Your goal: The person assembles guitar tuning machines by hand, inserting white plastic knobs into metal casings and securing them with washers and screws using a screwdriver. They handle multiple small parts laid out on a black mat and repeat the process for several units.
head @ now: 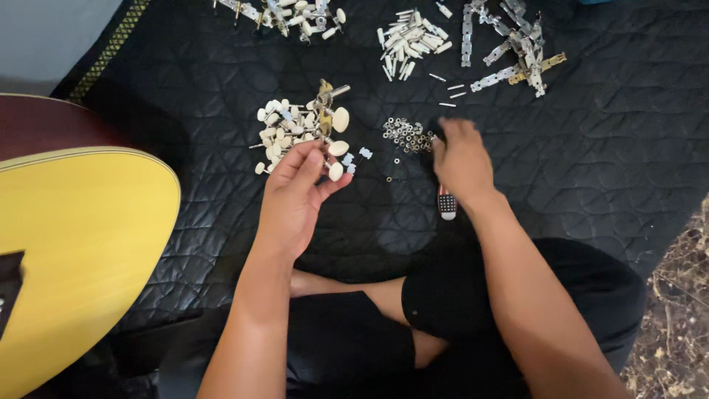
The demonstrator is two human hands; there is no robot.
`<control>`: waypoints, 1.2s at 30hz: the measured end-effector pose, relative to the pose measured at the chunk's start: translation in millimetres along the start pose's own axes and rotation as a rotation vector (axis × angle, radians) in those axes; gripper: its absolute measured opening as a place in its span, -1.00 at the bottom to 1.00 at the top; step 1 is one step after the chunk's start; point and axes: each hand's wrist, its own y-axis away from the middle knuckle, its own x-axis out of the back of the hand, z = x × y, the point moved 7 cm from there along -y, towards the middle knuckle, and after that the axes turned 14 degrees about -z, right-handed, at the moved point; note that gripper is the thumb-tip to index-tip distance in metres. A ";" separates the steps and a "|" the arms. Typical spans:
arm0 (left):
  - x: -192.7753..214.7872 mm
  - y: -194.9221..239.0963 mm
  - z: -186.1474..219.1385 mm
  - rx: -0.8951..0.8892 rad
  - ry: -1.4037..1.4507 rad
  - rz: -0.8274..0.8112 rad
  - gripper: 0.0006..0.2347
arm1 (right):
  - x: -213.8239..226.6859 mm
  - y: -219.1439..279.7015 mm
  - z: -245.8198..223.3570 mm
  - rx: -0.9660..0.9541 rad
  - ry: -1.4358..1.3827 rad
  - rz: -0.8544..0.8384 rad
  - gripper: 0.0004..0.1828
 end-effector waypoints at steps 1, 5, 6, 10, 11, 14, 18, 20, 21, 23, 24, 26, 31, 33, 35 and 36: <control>0.0 -0.6 -0.1 0.000 0.004 -0.002 -0.83 | 4.8 -5.5 6.6 -0.002 0.004 0.001 -0.58; -1.1 1.2 2.6 -0.005 -0.034 0.014 -0.83 | 4.9 -33.3 58.8 0.001 -0.065 0.175 -0.61; -1.3 2.1 4.7 -0.009 -0.048 0.027 -0.83 | -3.9 -44.9 77.5 -0.006 -0.054 0.195 -0.63; 0.0 2.1 8.6 -0.021 -0.053 0.048 -0.85 | 7.3 -53.9 58.0 -0.013 0.014 0.181 -0.60; 2.7 1.1 7.8 -0.021 -0.054 0.054 -0.85 | 11.4 -56.2 54.0 -0.007 0.014 0.182 -0.56; 7.7 -0.8 5.8 -0.017 -0.048 0.071 -0.84 | 9.4 -70.4 72.0 -0.005 -0.043 0.185 -0.52; 3.4 0.8 9.4 -0.016 -0.029 0.105 -0.85 | 6.8 -64.7 89.8 0.042 -0.376 0.311 -0.52; 4.7 0.3 8.7 -0.015 -0.041 0.108 -0.84 | 1.9 -60.0 101.5 0.029 -0.515 0.373 -0.54; 5.0 1.9 8.1 -0.012 -0.056 0.114 -0.84 | -2.1 -53.1 110.8 0.014 -0.658 0.432 -0.54; 6.4 3.3 7.7 -0.013 -0.057 0.112 -0.84 | -16.4 -57.2 125.2 -0.015 -0.663 0.466 -0.55; 7.3 3.1 9.2 -0.024 -0.059 0.113 -0.84 | -21.9 -60.0 132.4 -0.035 -0.669 0.500 -0.56; 9.4 1.2 7.9 -0.020 -0.066 0.110 -0.83 | -4.6 -55.6 111.7 0.021 -0.570 0.508 -0.61; 7.3 2.6 9.5 -0.026 -0.069 0.115 -0.83 | 1.1 -61.9 84.6 0.121 -0.204 0.437 -0.67; 6.0 2.9 9.8 -0.025 -0.085 0.115 -0.83 | -2.9 -66.7 82.5 0.055 -0.044 0.361 -0.83; 5.9 3.5 11.8 -0.024 -0.091 0.119 -0.83 | -6.3 -69.3 86.0 0.048 -0.054 0.374 -0.86; 5.9 3.8 12.6 -0.022 -0.096 0.123 -0.83 | -7.5 -70.2 88.4 0.039 -0.062 0.386 -0.88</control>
